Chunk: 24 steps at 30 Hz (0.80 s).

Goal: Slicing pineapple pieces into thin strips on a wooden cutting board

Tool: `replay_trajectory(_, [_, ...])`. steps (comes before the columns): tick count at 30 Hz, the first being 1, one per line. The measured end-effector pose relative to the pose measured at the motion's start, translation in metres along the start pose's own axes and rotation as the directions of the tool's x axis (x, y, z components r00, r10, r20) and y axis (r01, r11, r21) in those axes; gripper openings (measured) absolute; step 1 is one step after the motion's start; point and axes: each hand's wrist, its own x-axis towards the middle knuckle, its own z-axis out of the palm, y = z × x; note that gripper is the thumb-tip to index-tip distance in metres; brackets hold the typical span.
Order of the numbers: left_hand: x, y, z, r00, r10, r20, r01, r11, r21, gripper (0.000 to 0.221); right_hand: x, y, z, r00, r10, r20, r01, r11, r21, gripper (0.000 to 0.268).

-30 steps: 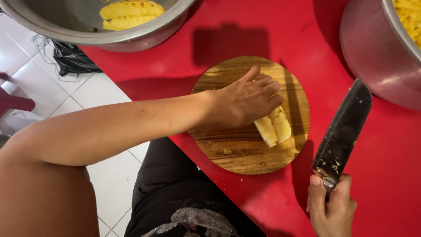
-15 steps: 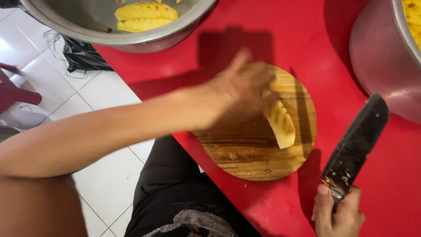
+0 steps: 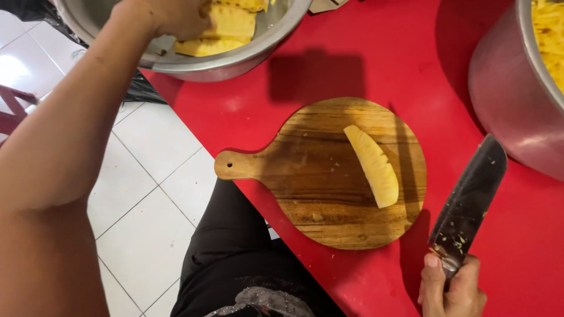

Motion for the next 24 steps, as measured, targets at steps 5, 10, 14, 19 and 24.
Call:
replay_trajectory(5, [0.004,0.036,0.014,0.971,0.165,-0.174,-0.149,0.984,0.097,0.040,0.002,0.007,-0.001,1.000,0.009,0.026,-0.009,1.000,-0.008,0.035])
replay_trajectory(10, [-0.071,0.167,0.015,0.162,0.733,-0.660,-0.849,0.444,0.285,0.041,0.010,0.022,-0.001,0.997,0.049,0.052,-0.044,0.995,-0.086,0.040])
replay_trajectory(14, [-0.075,0.223,0.065,0.340,0.828,-0.445,-0.828,0.488,0.277,0.026,0.012,0.030,-0.006,0.992,0.065,0.111,-0.049,0.988,-0.146,0.036])
replay_trajectory(19, [-0.063,0.248,0.092,0.390,0.877,-0.279,-0.890,0.437,0.128,0.057,0.016,0.039,-0.011,0.981,0.085,0.176,-0.062,0.990,-0.130,0.037])
replay_trajectory(24, [-0.078,0.249,0.099,0.412,0.822,-0.393,-0.853,0.499,0.150,0.042,0.017,0.047,-0.009,0.970,-0.001,0.245,0.049,0.980,-0.194,0.041])
